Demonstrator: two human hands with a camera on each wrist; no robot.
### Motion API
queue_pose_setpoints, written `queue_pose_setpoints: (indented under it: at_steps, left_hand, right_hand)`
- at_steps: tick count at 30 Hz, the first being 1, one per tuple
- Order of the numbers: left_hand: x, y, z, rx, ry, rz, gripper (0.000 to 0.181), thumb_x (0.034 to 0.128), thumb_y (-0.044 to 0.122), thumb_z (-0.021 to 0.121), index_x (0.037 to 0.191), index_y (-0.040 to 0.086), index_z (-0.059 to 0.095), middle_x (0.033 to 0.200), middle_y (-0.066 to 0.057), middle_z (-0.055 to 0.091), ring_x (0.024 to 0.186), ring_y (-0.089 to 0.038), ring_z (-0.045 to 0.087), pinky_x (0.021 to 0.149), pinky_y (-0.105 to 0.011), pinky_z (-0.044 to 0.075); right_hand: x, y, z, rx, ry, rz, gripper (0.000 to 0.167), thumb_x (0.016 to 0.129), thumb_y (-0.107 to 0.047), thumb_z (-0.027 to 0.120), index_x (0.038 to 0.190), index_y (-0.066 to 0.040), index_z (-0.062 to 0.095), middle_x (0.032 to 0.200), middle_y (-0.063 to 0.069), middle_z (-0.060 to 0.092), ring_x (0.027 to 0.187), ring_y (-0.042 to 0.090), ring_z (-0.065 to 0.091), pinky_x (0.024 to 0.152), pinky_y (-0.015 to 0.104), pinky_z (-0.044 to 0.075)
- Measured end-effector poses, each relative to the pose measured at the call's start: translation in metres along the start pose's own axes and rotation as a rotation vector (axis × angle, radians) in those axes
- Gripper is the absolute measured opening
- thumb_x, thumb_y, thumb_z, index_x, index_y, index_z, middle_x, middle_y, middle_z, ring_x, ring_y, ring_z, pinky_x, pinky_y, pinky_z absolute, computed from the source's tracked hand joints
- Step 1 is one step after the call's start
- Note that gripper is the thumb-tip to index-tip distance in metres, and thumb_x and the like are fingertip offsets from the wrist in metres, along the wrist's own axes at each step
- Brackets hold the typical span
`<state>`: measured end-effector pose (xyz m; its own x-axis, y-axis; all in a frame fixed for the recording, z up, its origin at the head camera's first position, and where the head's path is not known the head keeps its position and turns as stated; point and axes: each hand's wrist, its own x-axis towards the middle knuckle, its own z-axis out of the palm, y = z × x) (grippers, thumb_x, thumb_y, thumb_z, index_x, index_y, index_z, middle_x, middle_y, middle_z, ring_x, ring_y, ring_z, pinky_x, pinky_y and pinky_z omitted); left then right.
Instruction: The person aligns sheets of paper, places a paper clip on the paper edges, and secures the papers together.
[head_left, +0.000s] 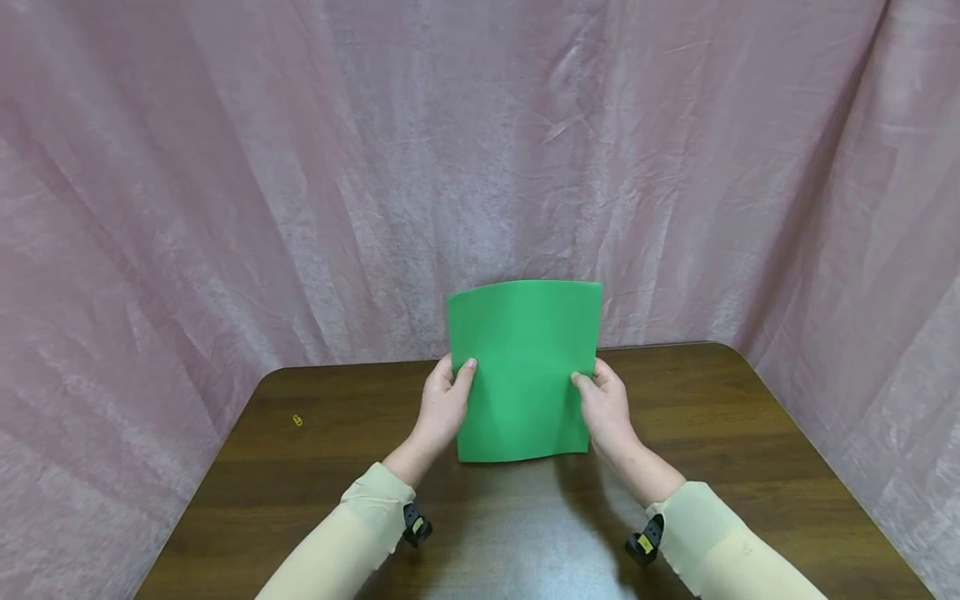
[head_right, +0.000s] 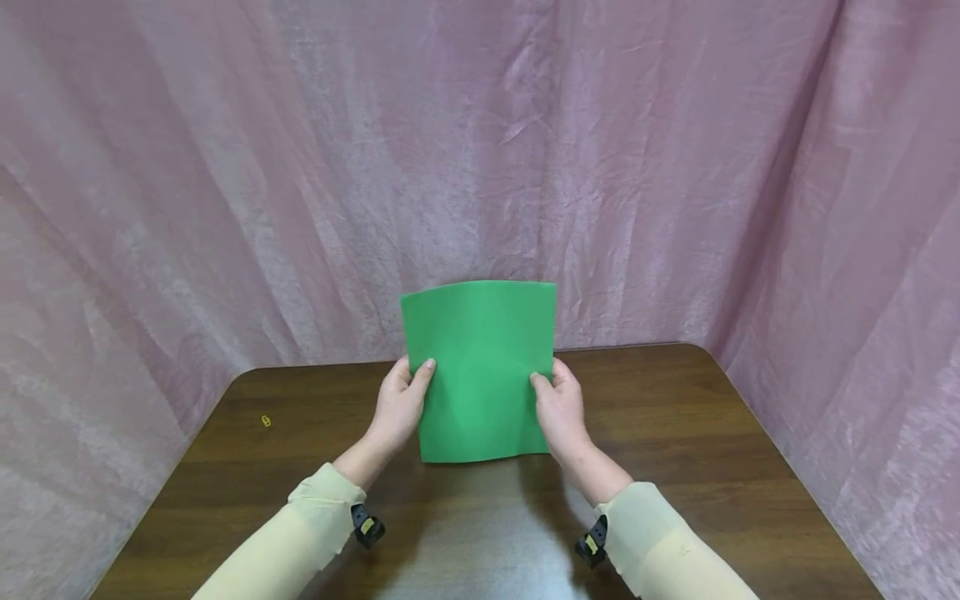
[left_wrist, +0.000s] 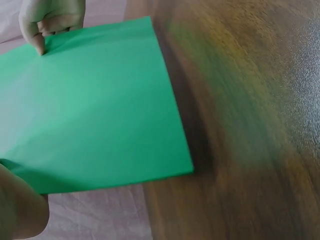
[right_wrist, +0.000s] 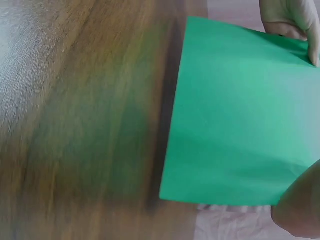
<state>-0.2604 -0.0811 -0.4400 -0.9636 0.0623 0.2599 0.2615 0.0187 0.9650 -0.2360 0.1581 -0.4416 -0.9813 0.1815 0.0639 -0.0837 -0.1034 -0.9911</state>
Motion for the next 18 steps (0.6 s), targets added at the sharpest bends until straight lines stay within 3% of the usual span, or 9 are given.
queue_pose_setpoints:
  at_steps: [8, 13, 18]
  left_hand:
    - [-0.002, 0.006, -0.015, -0.012, -0.089, -0.165, 0.033, 0.1081, 0.032, 0.055, 0.126, 0.005, 0.062, 0.098, -0.012, 0.071, 0.08, -0.021, 0.069, 0.07, -0.035, 0.058]
    - [-0.001, 0.0, -0.022, -0.046, -0.138, -0.256, 0.036, 0.108, 0.03, 0.055, 0.13, 0.003, 0.06, 0.099, -0.013, 0.072, 0.082, -0.021, 0.07, 0.073, -0.036, 0.059]
    - [-0.001, -0.01, -0.026, -0.03, -0.147, -0.328, 0.036, 0.1077, 0.028, 0.056, 0.131, 0.001, 0.059, 0.1, -0.011, 0.071, 0.083, -0.02, 0.07, 0.074, -0.036, 0.059]
  right_hand:
    - [0.0, -0.013, -0.017, -0.167, -0.172, 0.05, 0.035, 0.106, -0.007, 0.051, 0.14, 0.005, 0.054, 0.119, 0.021, 0.068, 0.095, 0.018, 0.069, 0.081, 0.034, 0.057]
    - [0.001, -0.012, -0.026, -0.2, -0.29, 0.102, 0.04, 0.106, -0.007, 0.051, 0.144, 0.007, 0.049, 0.121, 0.019, 0.069, 0.098, 0.016, 0.07, 0.084, 0.031, 0.057]
    - [0.002, -0.004, -0.034, -0.186, -0.387, 0.152, 0.042, 0.107, -0.006, 0.049, 0.146, 0.008, 0.044, 0.121, 0.02, 0.069, 0.1, 0.02, 0.07, 0.084, 0.034, 0.058]
